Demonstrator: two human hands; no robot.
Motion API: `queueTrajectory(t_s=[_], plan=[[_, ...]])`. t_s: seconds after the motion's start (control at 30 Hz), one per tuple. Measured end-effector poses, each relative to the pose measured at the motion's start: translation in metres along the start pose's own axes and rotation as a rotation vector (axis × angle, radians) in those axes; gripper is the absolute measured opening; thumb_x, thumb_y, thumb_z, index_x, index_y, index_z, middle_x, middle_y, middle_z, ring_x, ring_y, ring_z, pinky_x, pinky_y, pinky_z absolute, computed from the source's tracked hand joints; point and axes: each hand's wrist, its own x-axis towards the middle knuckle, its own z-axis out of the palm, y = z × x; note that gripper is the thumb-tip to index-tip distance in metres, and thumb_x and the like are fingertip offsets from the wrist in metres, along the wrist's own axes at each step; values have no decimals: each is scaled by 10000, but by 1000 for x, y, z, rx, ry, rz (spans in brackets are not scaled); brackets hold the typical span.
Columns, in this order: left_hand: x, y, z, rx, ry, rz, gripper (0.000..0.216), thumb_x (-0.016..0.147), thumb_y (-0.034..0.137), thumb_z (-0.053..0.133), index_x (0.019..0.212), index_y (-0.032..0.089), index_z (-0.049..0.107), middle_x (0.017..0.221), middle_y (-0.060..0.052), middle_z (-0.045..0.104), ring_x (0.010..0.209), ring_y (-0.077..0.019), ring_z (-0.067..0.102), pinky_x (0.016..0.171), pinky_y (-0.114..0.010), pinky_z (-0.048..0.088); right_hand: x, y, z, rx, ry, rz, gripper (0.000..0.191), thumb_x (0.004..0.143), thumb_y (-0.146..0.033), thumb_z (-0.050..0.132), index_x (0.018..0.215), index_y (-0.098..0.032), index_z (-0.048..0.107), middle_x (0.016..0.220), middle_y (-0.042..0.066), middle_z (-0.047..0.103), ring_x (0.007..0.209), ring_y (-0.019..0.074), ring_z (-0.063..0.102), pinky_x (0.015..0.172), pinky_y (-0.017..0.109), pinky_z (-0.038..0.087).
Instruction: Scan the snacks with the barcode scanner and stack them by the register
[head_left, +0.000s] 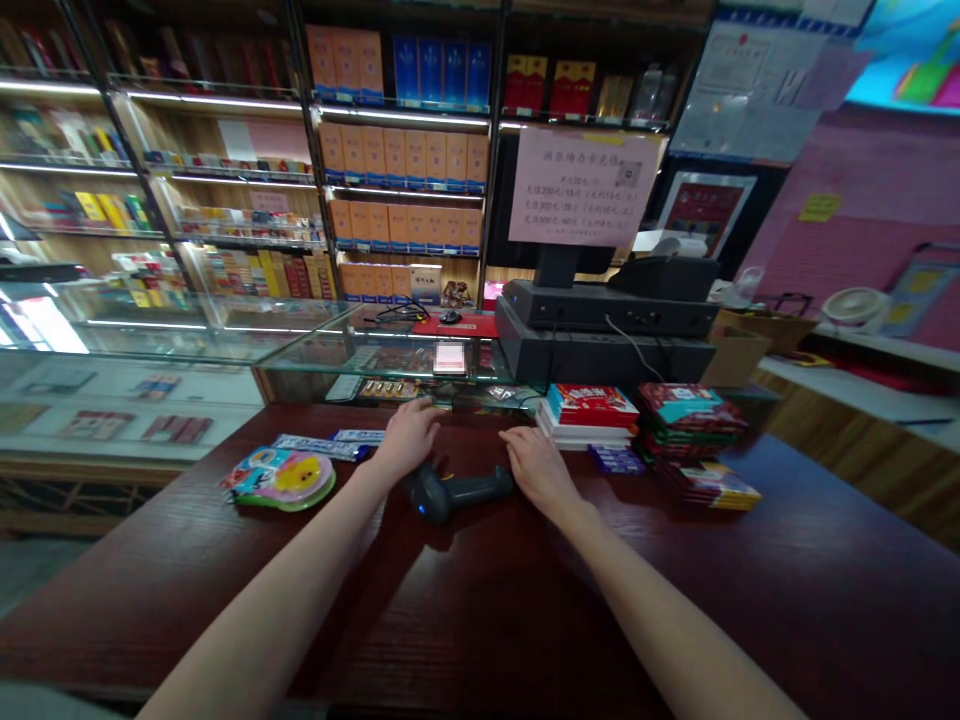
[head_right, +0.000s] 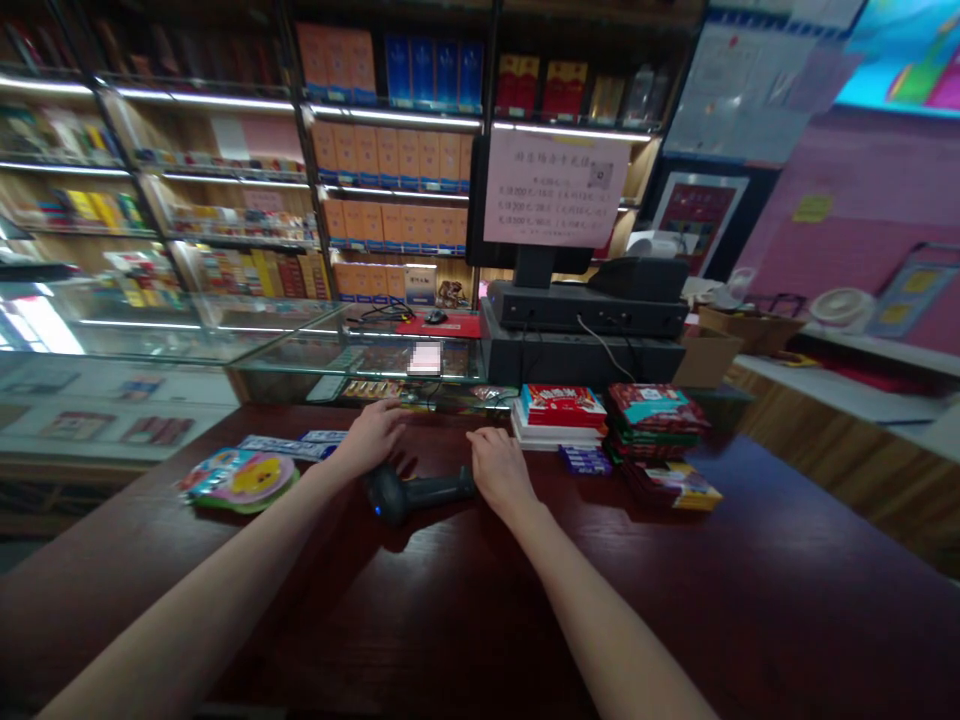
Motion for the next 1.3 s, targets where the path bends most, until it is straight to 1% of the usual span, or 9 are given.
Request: queueTrajectory(t_s=[0.13, 0.3, 0.47, 0.57, 0.77, 1.0, 1.13, 1.2, 1.3], plan=[[-10, -24, -5, 73, -52, -80, 369, 930, 232, 505, 1257, 254, 675, 1388, -69, 602, 1288, -282, 533, 1099, -444, 427, 8, -12, 5, 13, -36, -9, 362, 1017, -164, 419, 1284, -192, 661, 1250, 91, 686, 1152, 224, 583, 951, 339, 422], [-20, -43, -9, 159, -94, -136, 371, 920, 242, 524, 1267, 260, 654, 1399, -68, 609, 1320, -305, 506, 1103, -505, 394, 20, -25, 13, 45, -78, -45, 358, 1026, -182, 405, 1272, -216, 663, 1256, 81, 687, 1148, 209, 587, 927, 339, 423], [-28, -54, -7, 199, -142, -200, 402, 927, 230, 508, 1312, 263, 617, 1451, -78, 576, 1384, -323, 450, 1157, -625, 276, 36, -40, 22, 107, -139, -93, 358, 1032, -207, 394, 1262, -223, 667, 1257, 74, 696, 1155, 214, 592, 922, 341, 421], [-30, -59, -5, 201, -164, -216, 422, 932, 221, 499, 1342, 264, 589, 1452, -86, 578, 1406, -339, 430, 1157, -693, 212, 43, -48, 26, 128, -161, -119, 353, 1031, -215, 398, 1252, -221, 673, 1251, 65, 704, 1157, 218, 594, 930, 353, 419], [-33, -65, -1, 196, -179, -226, 474, 925, 202, 510, 1396, 258, 525, 1423, -99, 604, 1412, -346, 434, 1152, -729, 169, 52, -59, 32, 122, -170, -144, 345, 1033, -233, 405, 1247, -237, 676, 1232, 57, 714, 1164, 233, 589, 936, 364, 413], [-36, -70, 1, 179, -76, -188, 457, 905, 167, 528, 1356, 235, 544, 1318, -134, 671, 1328, -340, 531, 1147, -740, 145, 57, -67, 37, 129, -172, -162, 316, 1024, -261, 441, 1224, -237, 685, 1204, 67, 725, 1149, 242, 599, 940, 388, 423], [-35, -67, -1, 173, -26, -131, 471, 878, 152, 565, 1341, 235, 552, 1293, -124, 686, 1275, -327, 574, 1161, -728, 122, 56, -69, 38, 152, -155, -174, 306, 995, -247, 502, 1257, -238, 660, 1225, 65, 718, 1151, 247, 598, 952, 402, 428], [-34, -63, -2, 159, 10, -82, 475, 877, 153, 566, 1342, 247, 550, 1292, -106, 690, 1259, -314, 586, 1175, -717, 94, 55, -69, 37, 171, -129, -178, 331, 978, -231, 529, 1291, -238, 634, 1256, 67, 703, 1167, 247, 590, 956, 406, 434], [-31, -53, -3, 139, 58, 6, 502, 881, 158, 557, 1373, 254, 524, 1256, -83, 709, 1226, -292, 605, 1197, -689, 60, 52, -67, 35, 204, -46, -185, 392, 953, -211, 565, 1343, -225, 590, 1325, 76, 664, 1203, 246, 570, 969, 407, 441]])
